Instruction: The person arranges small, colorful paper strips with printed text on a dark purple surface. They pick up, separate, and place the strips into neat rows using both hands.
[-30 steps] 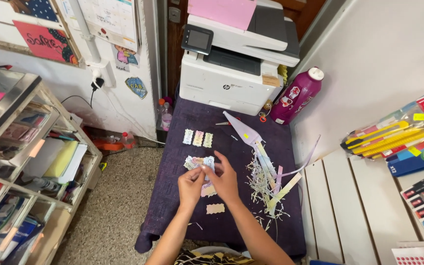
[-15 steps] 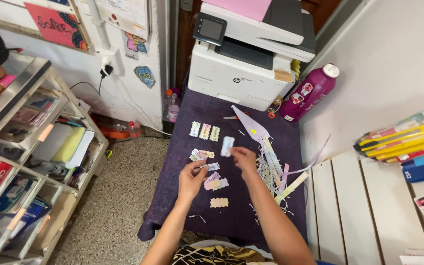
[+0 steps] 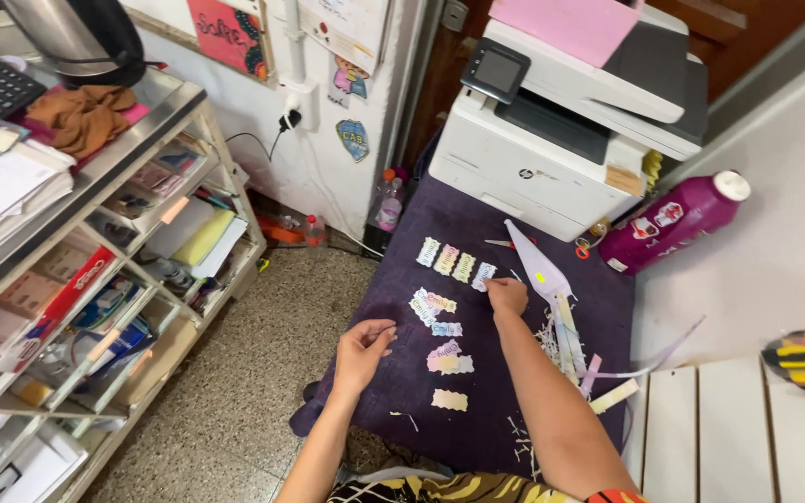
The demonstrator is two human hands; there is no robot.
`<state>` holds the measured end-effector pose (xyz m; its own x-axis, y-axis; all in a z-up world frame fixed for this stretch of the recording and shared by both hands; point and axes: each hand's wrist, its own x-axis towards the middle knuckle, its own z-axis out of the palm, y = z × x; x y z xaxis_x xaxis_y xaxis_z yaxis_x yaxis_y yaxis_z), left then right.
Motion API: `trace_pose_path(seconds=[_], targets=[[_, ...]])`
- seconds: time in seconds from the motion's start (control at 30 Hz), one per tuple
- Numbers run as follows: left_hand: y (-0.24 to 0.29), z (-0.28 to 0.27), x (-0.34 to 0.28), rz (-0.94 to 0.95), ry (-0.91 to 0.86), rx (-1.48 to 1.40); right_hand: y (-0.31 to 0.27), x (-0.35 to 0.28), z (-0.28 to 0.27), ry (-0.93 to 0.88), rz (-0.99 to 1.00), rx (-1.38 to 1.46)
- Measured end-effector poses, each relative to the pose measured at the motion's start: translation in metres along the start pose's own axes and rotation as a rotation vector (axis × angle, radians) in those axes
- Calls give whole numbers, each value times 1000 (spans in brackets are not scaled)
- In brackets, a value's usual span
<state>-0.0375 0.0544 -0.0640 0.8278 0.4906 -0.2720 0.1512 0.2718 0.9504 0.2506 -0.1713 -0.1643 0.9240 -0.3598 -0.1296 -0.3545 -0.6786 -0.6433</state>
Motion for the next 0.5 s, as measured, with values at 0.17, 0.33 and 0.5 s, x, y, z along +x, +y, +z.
trace_pose_path(seconds=[0.17,0.33,0.5], targets=[[6,-5,1,-1,19,-25,-28,-35,-10,25,-258,-85],[7,9,14,6,-17,-42,-67,-110,-40,-334,-547,45],[13,29,19,25,-83,-10,-57,-108,-34,-532,-484,-258]])
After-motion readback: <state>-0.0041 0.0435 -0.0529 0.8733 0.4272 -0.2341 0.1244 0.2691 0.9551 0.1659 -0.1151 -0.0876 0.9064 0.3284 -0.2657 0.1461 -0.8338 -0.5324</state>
